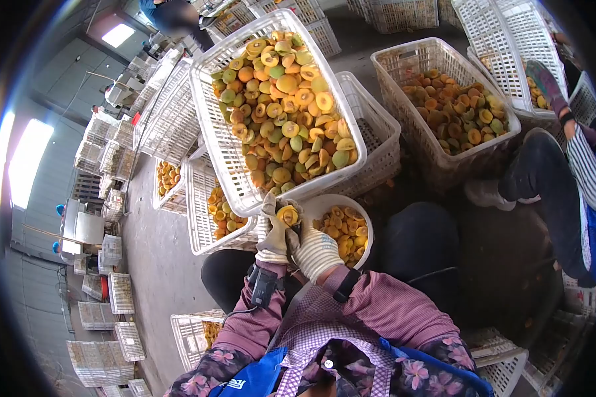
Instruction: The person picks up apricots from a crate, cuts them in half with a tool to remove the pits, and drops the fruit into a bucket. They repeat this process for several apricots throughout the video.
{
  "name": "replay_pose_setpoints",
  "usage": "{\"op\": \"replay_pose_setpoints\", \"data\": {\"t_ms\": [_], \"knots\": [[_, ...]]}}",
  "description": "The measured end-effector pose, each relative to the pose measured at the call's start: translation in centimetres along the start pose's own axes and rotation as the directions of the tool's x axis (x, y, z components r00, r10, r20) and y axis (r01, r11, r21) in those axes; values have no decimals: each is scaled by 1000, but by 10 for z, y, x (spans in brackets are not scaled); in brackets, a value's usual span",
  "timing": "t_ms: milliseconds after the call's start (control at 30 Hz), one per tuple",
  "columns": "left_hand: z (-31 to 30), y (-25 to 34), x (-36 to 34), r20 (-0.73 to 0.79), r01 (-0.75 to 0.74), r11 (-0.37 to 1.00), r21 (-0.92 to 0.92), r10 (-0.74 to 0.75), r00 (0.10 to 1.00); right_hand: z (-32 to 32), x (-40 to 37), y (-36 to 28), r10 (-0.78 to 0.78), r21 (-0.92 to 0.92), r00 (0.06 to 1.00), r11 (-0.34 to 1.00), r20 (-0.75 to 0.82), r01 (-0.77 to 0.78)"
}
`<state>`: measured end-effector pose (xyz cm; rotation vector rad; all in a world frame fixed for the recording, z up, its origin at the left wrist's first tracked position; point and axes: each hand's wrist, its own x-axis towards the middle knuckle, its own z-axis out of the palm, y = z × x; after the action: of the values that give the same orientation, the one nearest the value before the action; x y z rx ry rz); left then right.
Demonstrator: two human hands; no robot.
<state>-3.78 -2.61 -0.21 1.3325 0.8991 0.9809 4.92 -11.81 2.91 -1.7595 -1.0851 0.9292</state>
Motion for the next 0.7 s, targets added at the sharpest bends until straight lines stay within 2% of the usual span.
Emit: {"op": "replay_pose_setpoints", "data": {"t_ms": [67,100,200,267,333,400,433,467,500,533,567,600,633,667,700], "knots": [[7,11,-7,86,13,999,-52,-9,996,-3,0,-5,70,-112,995,992,74,-62],[4,10,-7,116,36,996,-81,-27,993,-3,0,-4,72,-111,995,992,75,-64],[5,11,-8,103,47,995,-88,-38,994,-1,-2,-2,23,-40,995,999,98,-19],[5,13,-6,103,56,996,-73,-48,993,-2,-3,-2,41,66,985,996,165,-52],[4,15,-4,120,80,995,-57,-73,990,6,-1,6,85,56,974,993,212,-99],[2,22,-1,158,149,989,-6,-146,977,27,0,24,-50,177,979,984,195,15],[1,28,1,174,196,980,30,-198,965,30,-5,25,-38,205,987,979,156,6],[4,26,-2,146,155,987,52,-161,976,40,-6,34,-35,205,985,979,168,0],[-3,26,2,302,226,974,16,-220,927,54,-5,46,-85,437,972,899,221,-21],[-11,26,6,453,298,955,-9,-262,852,66,-6,57,-143,641,955,765,259,-59],[-1,37,1,456,300,931,-208,-178,872,31,-12,26,20,621,828,651,560,-436],[-17,26,13,593,407,857,-316,-156,790,18,-18,14,18,616,823,654,568,-439],[-18,28,12,132,153,974,-165,-132,982,8,-20,7,3,616,754,576,657,-538],[-22,35,18,-78,95,890,-445,-144,986,1,-19,1,-24,599,679,495,734,-629],[-26,43,24,-284,-75,756,-650,-150,947,1,-23,-4,-29,631,682,412,731,-658]]}}
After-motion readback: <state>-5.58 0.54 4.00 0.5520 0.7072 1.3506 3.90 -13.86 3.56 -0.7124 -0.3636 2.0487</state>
